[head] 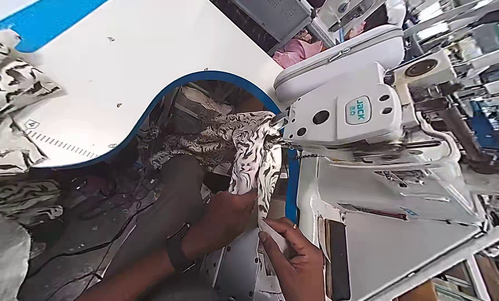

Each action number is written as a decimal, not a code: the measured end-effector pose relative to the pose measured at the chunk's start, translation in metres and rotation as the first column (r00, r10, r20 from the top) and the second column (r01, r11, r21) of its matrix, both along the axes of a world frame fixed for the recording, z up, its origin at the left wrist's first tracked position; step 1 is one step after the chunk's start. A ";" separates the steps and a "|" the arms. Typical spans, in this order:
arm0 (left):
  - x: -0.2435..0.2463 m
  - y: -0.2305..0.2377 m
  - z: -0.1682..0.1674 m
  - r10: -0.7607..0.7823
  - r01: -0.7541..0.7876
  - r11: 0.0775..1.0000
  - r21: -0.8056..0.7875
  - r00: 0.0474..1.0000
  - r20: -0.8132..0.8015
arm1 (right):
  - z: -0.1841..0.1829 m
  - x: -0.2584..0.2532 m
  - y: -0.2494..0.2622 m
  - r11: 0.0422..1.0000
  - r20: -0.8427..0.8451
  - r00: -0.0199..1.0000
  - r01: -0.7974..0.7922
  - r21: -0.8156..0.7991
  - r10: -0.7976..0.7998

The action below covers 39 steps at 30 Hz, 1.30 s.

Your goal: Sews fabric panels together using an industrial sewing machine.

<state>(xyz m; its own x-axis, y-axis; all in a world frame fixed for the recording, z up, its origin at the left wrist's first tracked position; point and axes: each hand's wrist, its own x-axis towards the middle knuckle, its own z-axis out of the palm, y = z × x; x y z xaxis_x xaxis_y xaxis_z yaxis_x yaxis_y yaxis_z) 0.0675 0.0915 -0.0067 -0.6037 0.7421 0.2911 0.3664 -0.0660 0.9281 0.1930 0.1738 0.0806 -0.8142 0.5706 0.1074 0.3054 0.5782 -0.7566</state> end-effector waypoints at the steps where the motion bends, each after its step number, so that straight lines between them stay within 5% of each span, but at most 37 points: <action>1: -0.002 0.002 0.000 0.006 -0.006 1.000 0.007 1.000 0.014 | -0.002 -0.001 -0.001 0.999 -0.030 1.000 0.002 0.048 0.000; 4: -0.006 0.010 0.000 0.018 -0.019 1.000 0.010 1.000 0.021 | -0.015 -0.004 -0.001 0.926 -0.078 0.992 -0.064 0.371 0.100; 8: -0.008 0.011 0.006 -0.011 0.013 0.998 -0.055 0.999 0.034 | -0.028 -0.012 0.004 0.687 -0.065 0.986 -0.060 0.724 0.154; 14: 0.016 0.006 -0.004 0.153 -0.148 0.987 0.061 0.984 -0.087 | -0.053 -0.021 0.020 0.670 -0.183 0.969 0.026 0.742 0.166; 21: 0.002 0.039 -0.006 0.418 -0.383 0.908 0.166 0.822 -0.387 | -0.059 -0.043 0.040 0.647 -0.242 0.955 0.076 0.758 0.172; 28: -0.019 0.065 -0.002 0.383 -0.384 0.919 0.090 0.812 -0.440 | -0.058 -0.063 0.051 0.661 -0.175 0.984 0.118 0.741 0.021; 32: -0.021 0.060 0.002 0.338 -0.333 0.939 0.088 0.841 -0.422 | -0.059 -0.064 0.057 0.674 -0.161 0.985 0.077 0.735 0.063; 35: -0.049 0.033 0.045 0.310 -0.295 0.951 0.096 0.921 -0.236 | -0.062 -0.061 0.046 0.674 -0.111 0.993 0.052 0.737 0.045; 37: -0.089 0.038 0.048 0.155 -0.154 0.988 -0.022 0.983 0.099 | -0.064 -0.063 0.035 0.652 -0.009 0.999 -0.019 0.758 0.040; 39: -0.119 0.085 0.008 -0.063 0.054 0.998 0.032 0.833 0.549 | -0.062 -0.065 0.032 0.603 0.033 0.998 -0.057 0.796 0.051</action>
<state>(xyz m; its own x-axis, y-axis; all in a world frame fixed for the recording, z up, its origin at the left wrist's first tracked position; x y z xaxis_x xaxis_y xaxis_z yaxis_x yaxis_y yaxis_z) -0.0514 0.1768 0.0010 -0.6229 0.7796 -0.0646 -0.2087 -0.0860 0.9742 0.1282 0.2056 0.0183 -0.8430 0.2176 0.4920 0.2567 0.9664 0.0124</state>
